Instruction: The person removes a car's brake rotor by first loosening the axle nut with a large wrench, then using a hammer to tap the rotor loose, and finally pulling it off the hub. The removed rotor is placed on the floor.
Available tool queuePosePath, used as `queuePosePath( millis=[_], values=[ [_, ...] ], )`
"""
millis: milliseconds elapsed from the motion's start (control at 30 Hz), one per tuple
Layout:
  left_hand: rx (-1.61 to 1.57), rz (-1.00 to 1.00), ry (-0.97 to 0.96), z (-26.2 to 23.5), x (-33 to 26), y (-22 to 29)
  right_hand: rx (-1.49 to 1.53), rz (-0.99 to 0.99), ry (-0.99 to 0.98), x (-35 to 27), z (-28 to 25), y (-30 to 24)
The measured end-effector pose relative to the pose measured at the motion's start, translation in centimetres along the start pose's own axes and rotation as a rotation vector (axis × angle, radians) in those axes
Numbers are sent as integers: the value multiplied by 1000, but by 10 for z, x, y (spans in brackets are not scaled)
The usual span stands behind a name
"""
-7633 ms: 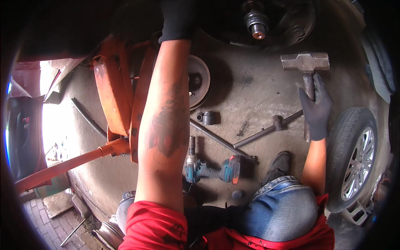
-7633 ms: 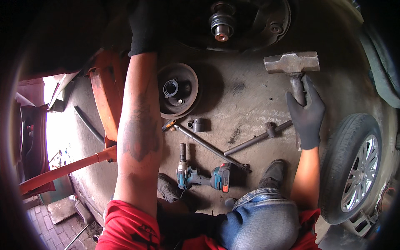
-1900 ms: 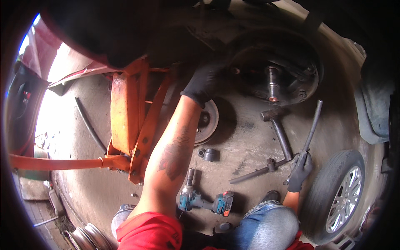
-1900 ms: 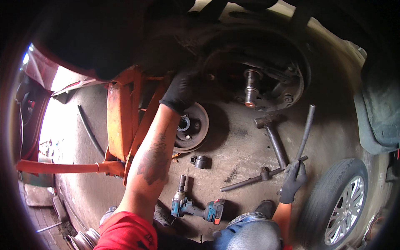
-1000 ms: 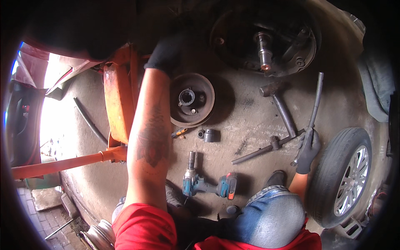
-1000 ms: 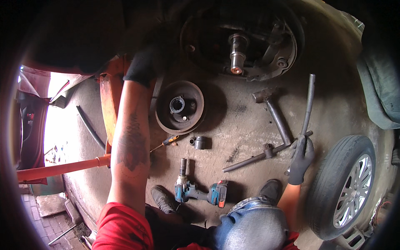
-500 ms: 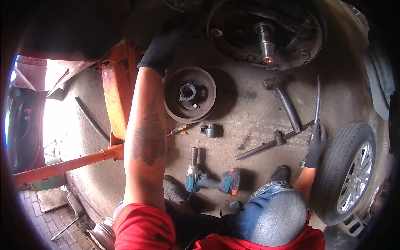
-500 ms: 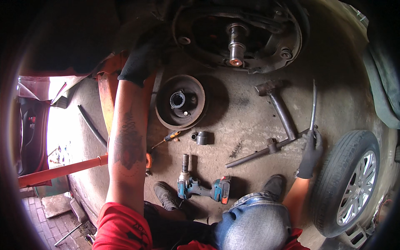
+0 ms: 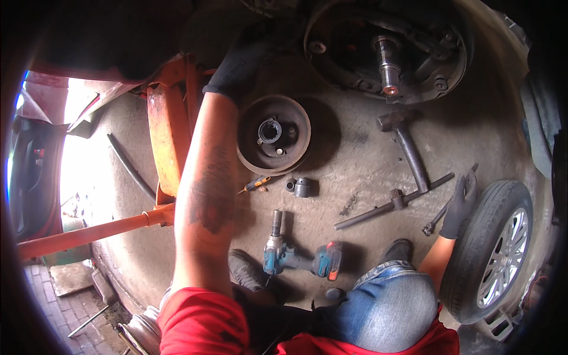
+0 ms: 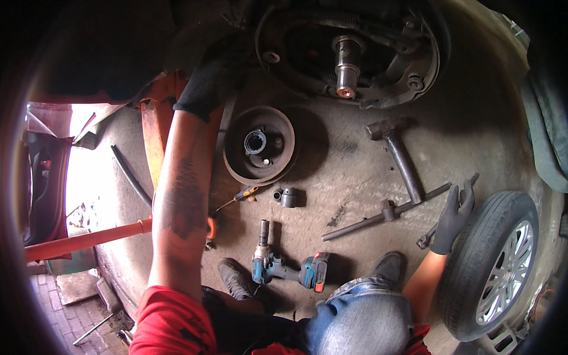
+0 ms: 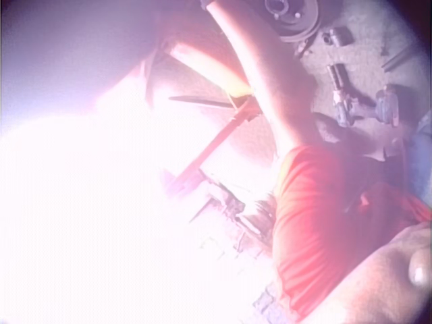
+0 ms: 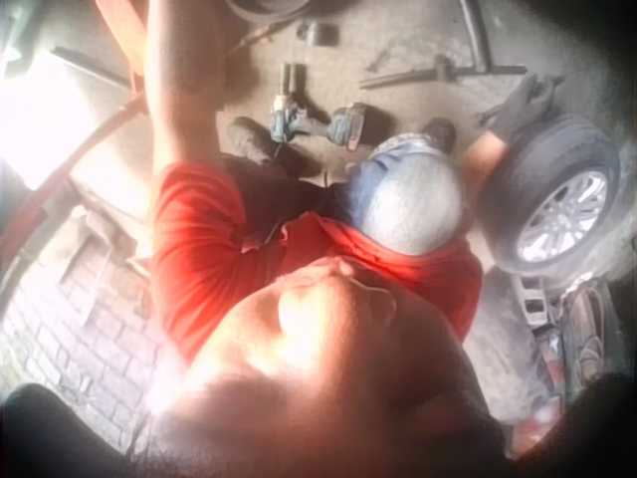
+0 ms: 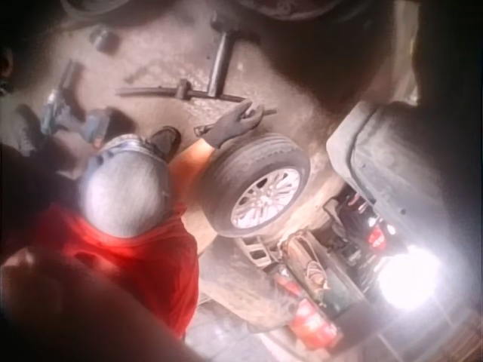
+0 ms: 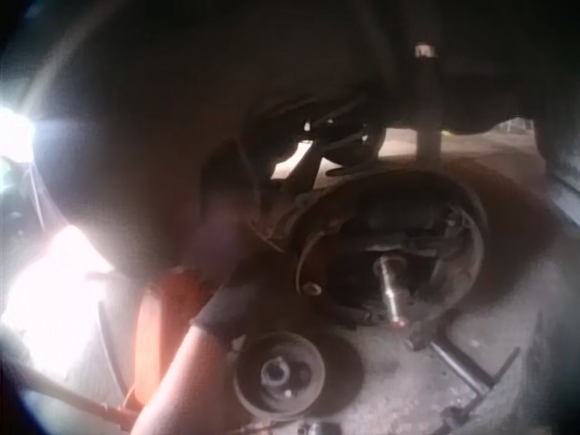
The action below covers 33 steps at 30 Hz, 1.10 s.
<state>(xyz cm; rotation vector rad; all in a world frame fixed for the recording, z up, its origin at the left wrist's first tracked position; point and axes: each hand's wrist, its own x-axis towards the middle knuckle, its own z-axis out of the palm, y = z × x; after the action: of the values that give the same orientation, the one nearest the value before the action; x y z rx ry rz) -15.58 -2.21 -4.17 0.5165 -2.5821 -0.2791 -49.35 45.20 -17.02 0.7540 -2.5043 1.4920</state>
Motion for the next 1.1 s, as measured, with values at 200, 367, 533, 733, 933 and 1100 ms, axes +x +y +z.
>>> queuePosePath(
  millis=[200,367,533,733,933,1100],
  values=[
    [-96,-225,-547,-27,-12,-24,93,-158,-677,17,40,-86],
    [346,-264,-978,-9,-54,8,-365,-923,-1726,-3,85,-189],
    [87,-520,-275,40,-153,-40,-914,-1031,-1861,-31,184,-229],
    [-584,-1226,-629,64,-192,-55,-749,-644,-1485,-50,265,-157],
    [-1615,-1440,-369,59,-251,-35,-617,-446,-1504,-71,293,-159],
    [-1762,-1392,-373,56,-216,3,-468,-433,-1295,-83,287,-137]
  ],
)
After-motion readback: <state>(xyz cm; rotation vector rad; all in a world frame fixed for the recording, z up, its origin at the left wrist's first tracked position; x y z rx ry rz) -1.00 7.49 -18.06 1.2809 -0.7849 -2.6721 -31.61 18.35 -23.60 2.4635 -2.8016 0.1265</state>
